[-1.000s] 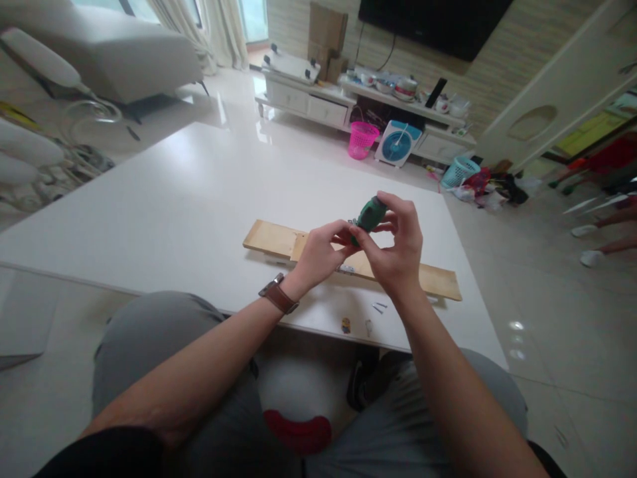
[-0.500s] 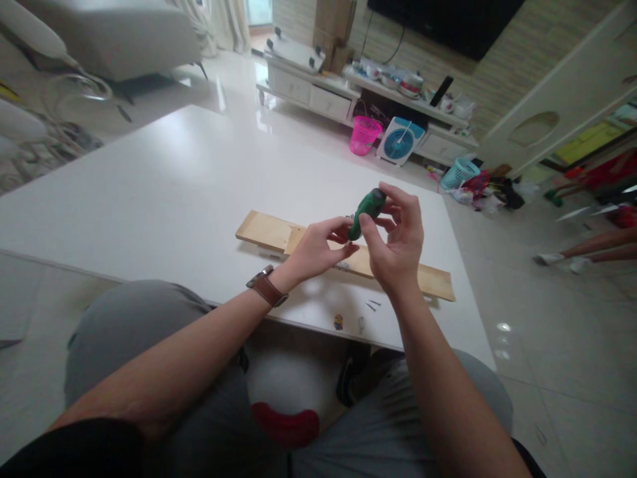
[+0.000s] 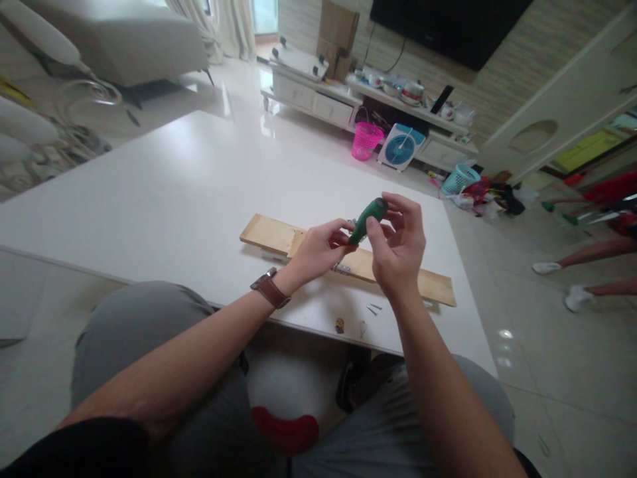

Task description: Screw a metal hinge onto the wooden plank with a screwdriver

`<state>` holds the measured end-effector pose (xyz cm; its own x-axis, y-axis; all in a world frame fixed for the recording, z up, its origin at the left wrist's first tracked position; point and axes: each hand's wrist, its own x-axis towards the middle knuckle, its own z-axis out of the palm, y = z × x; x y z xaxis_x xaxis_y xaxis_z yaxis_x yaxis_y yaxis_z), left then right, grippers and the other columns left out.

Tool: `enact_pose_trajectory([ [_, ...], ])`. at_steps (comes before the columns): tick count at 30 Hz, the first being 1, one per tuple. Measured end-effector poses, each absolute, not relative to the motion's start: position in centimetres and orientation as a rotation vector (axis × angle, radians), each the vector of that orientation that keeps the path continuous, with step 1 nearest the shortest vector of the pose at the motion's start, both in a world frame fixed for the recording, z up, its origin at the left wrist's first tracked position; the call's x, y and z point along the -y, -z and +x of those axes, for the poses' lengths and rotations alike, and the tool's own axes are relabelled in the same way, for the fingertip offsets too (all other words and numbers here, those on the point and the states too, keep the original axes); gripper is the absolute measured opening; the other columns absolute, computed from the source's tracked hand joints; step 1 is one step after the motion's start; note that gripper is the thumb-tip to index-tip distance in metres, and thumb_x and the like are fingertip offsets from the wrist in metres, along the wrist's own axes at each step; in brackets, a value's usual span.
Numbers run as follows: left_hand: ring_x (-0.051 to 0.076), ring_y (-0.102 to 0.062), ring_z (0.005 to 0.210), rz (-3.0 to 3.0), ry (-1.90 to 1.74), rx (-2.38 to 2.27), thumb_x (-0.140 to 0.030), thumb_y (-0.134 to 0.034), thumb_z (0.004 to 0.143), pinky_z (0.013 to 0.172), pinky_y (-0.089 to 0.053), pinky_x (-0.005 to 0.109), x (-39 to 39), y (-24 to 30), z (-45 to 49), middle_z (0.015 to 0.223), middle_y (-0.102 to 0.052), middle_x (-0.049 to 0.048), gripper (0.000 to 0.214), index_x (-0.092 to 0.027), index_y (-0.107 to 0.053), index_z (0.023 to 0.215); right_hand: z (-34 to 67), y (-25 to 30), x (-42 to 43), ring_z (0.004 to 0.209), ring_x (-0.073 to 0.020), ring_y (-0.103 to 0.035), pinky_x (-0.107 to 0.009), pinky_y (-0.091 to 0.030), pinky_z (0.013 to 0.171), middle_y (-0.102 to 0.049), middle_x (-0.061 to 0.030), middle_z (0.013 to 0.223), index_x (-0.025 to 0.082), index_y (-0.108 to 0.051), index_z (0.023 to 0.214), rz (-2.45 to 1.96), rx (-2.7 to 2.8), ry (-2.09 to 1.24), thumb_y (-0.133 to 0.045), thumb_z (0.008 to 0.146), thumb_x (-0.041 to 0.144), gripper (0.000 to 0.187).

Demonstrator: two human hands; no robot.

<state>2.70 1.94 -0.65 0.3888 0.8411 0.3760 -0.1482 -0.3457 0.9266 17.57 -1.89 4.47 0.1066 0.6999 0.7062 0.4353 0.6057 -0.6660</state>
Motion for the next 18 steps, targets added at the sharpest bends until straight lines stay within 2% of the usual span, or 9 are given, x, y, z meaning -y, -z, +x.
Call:
enact_pose_trajectory([
  [5, 0.015, -0.075, 0.079, 1.681, -1.173, -0.695, -0.019, -0.080, 0.084, 0.071, -0.062, 0.024, -1.79, 0.75, 2.58, 0.084, -0.077, 0.0015, 0.016, -0.019, -0.070, 0.096, 17.67, -4.30, 1.59, 0.105, -0.0196, -0.065, -0.032, -0.064, 0.076, -0.061, -0.0033, 0.118, 0.035, -0.063, 0.124, -1.039, 1.508, -0.190, -0.076, 0.092, 0.037, 0.035],
  [11, 0.015, -0.074, 0.076, 1.709, -1.186, -0.781, -0.011, -0.079, 0.080, 0.069, -0.059, 0.023, -1.86, 0.63, 2.47, 0.078, -0.076, -0.0002, 0.020, -0.019, -0.072, 0.097, 17.53, -4.32, 1.70, 0.112, -0.0221, -0.070, -0.038, -0.065, 0.084, -0.066, -0.0069, 0.127, 0.033, -0.058, 0.134, -0.984, 1.581, -0.223, -0.055, 0.104, 0.035, 0.030],
  [16, 0.014, -0.076, 0.076, 1.659, -1.166, -0.711, -0.010, -0.075, 0.083, 0.070, -0.060, 0.023, -1.77, 0.55, 2.55, 0.080, -0.077, 0.0007, 0.023, -0.019, -0.071, 0.104, 17.47, -4.29, 1.62, 0.104, -0.0191, -0.068, -0.034, -0.064, 0.079, -0.064, -0.0044, 0.120, 0.033, -0.061, 0.129, -1.007, 1.535, -0.194, -0.067, 0.098, 0.034, 0.031],
  [18, 0.014, -0.076, 0.076, 1.681, -1.153, -0.705, -0.012, -0.076, 0.083, 0.070, -0.061, 0.024, -1.70, 0.67, 2.57, 0.080, -0.077, 0.0010, 0.017, -0.018, -0.071, 0.098, 17.47, -4.31, 1.59, 0.101, -0.0184, -0.065, -0.032, -0.063, 0.076, -0.061, -0.0036, 0.118, 0.033, -0.063, 0.123, -1.041, 1.508, -0.168, -0.074, 0.093, 0.036, 0.031],
])
